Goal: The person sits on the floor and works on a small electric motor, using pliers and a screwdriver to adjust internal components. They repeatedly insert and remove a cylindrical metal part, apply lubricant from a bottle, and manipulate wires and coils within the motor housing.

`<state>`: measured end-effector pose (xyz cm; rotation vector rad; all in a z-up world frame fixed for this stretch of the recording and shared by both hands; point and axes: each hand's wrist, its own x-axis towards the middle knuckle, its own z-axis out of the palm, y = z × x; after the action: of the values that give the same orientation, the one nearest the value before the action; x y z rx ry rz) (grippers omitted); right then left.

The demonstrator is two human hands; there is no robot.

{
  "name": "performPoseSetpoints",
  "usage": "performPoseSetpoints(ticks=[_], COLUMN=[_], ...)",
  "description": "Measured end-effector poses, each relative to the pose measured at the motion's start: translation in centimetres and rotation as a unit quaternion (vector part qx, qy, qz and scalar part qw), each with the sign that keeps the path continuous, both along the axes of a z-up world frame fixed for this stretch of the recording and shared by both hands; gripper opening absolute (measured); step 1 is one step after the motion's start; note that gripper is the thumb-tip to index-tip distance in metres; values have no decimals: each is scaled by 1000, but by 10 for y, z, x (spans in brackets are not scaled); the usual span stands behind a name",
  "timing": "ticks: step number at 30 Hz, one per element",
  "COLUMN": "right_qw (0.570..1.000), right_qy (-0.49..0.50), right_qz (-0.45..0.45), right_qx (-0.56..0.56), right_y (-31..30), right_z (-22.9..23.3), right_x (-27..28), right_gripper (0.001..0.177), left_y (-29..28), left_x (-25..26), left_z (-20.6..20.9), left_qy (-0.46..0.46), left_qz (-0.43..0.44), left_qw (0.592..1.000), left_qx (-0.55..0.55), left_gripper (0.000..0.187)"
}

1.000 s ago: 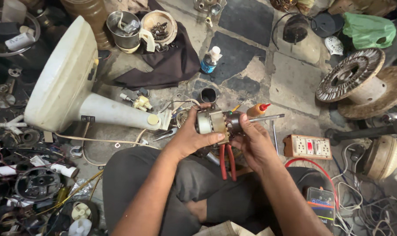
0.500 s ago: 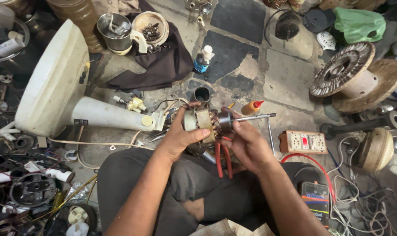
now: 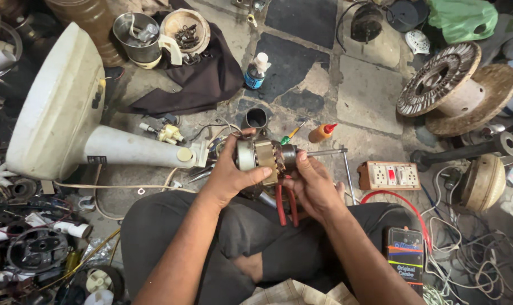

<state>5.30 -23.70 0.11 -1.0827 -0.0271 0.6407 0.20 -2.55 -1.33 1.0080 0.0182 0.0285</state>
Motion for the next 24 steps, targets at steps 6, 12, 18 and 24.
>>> performPoseSetpoints(ticks=[6, 12, 18, 24], right_qw=[1000, 996, 996, 998], right_qy=[9, 14, 19, 46], right_qz=[16, 78, 37, 46], right_qx=[4, -37, -77, -17], right_y=[2, 3, -3, -3], right_z=[9, 34, -23, -30], right_x=[-4, -1, 6, 0], right_gripper=[46, 56, 55, 49], left_y=[0, 2, -3, -4], left_x=[0, -2, -2, 0], left_z=[4, 6, 6, 2], left_qy=[7, 4, -73, -14], left_qz=[9, -4, 70, 38], left_qw=[1000, 1000, 978, 997], left_qx=[5, -19, 181, 73], left_gripper=[86, 86, 88, 87])
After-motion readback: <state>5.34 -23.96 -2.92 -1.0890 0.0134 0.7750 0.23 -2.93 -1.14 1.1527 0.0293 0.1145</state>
